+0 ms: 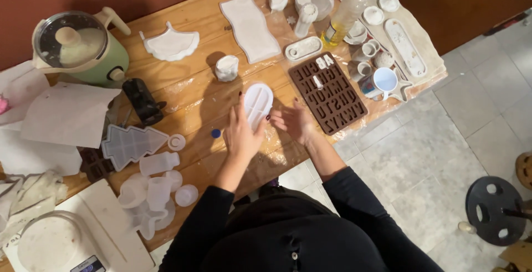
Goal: The recorder is removing cast craft objects from various silicone molds on a workbench.
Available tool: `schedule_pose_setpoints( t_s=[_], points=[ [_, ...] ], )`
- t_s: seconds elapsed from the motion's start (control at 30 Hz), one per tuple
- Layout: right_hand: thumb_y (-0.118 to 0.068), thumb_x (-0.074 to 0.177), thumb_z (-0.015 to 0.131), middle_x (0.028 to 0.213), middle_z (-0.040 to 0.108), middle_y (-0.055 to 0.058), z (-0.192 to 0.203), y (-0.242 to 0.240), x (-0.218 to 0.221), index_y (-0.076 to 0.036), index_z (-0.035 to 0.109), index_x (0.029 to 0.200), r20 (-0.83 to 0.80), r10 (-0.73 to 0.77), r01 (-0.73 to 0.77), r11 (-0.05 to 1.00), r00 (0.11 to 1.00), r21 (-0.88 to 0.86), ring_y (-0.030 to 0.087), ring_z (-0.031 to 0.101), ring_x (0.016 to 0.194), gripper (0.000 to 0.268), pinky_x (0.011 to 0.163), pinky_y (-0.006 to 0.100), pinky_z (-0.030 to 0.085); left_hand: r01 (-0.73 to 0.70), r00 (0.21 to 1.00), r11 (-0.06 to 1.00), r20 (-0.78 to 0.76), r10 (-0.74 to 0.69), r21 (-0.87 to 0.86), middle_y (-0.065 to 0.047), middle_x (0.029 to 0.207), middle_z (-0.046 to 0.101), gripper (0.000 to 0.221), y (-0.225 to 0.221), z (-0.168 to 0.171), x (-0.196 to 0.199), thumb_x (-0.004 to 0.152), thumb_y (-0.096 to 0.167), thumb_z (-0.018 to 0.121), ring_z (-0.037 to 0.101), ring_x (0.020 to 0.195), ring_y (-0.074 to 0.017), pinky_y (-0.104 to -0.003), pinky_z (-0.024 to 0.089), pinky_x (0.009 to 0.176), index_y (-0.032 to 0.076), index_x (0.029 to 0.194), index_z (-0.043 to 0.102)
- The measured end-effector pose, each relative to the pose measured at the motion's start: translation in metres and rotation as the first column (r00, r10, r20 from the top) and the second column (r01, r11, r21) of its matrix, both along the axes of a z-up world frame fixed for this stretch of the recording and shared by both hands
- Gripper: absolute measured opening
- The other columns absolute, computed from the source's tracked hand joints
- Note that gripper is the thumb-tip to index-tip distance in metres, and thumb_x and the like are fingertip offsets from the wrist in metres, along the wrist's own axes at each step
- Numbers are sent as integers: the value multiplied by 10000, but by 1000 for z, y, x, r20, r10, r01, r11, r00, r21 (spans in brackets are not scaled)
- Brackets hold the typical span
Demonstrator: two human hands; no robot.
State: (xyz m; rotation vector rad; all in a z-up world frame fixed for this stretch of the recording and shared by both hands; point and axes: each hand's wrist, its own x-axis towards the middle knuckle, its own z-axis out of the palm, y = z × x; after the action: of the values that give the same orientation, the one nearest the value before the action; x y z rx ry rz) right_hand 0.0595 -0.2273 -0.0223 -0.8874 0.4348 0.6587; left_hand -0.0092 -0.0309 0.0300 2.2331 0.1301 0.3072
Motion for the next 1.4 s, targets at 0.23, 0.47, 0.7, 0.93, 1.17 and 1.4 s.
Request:
schedule_pose_setpoints(
  t_s=[0.23, 0.47, 0.7, 0.93, 1.17, 1.4],
  points=[
    [-795, 969, 270, 1484, 535, 214, 38, 1, -33, 41, 414, 1489, 77, 141, -160, 837, 987, 523, 344, 507, 1383, 996, 1219, 494, 299, 75, 997, 993, -19, -74, 89, -263, 1323, 554, 958, -18, -13, 3, 803, 266, 791, 583, 1150, -418, -514, 511, 933, 31, 1581, 283],
    [-775, 940, 306, 1437, 586, 189, 58, -2, -36, -3, 485, 1468, 135, 177, -216, 902, 975, 373, 329, 539, 1315, 953, 1158, 530, 332, 140, 985, 974, 79, -156, 180, -250, 1349, 525, 913, -31, -19, 4, 825, 276, 789, 547, 1203, -424, -556, 438, 1014, 61, 1561, 293],
    [-141, 1027, 687, 1039, 682, 99, -45, -23, -40, 33, 608, 1285, 182, 212, -192, 974, 960, -120, 178, 651, 839, 321, 707, 321, 522, 159, 981, 975, 140, -137, -156, -275, 1337, 480, 968, -26, -40, -44, 782, 208, 839, 531, 1198, -449, -509, 483, 984, 48, 1570, 300],
    [-136, 1008, 597, 1079, 694, 115, -36, 12, -71, 19, 598, 1274, 107, 447, -442, 894, 888, -72, 209, 684, 949, 308, 859, 398, 573, 17, 988, 953, 153, 31, -302, -239, 1369, 507, 974, 22, -59, -134, 745, 175, 813, 550, 1250, -433, -493, 501, 1027, 41, 1570, 313],
    [-197, 1012, 567, 1243, 680, 238, -50, 39, -73, 79, 564, 1286, 83, 442, -415, 882, 893, -225, 363, 676, 1157, 389, 1010, 508, 538, -420, 907, 905, 12, 422, -71, -206, 1414, 557, 896, 138, -36, -198, 751, 250, 842, 575, 1274, -415, -511, 492, 1049, 54, 1515, 416],
    [-118, 972, 600, 1201, 701, 221, -60, 52, -113, 111, 578, 1297, 60, 485, -447, 843, 873, -299, 343, 696, 1106, 399, 965, 452, 571, -263, 943, 875, -82, 322, 407, -282, 1545, 411, 732, 236, -87, -191, 838, 332, 832, 399, 1371, -512, -609, 333, 1062, 97, 1466, 540]
  ],
)
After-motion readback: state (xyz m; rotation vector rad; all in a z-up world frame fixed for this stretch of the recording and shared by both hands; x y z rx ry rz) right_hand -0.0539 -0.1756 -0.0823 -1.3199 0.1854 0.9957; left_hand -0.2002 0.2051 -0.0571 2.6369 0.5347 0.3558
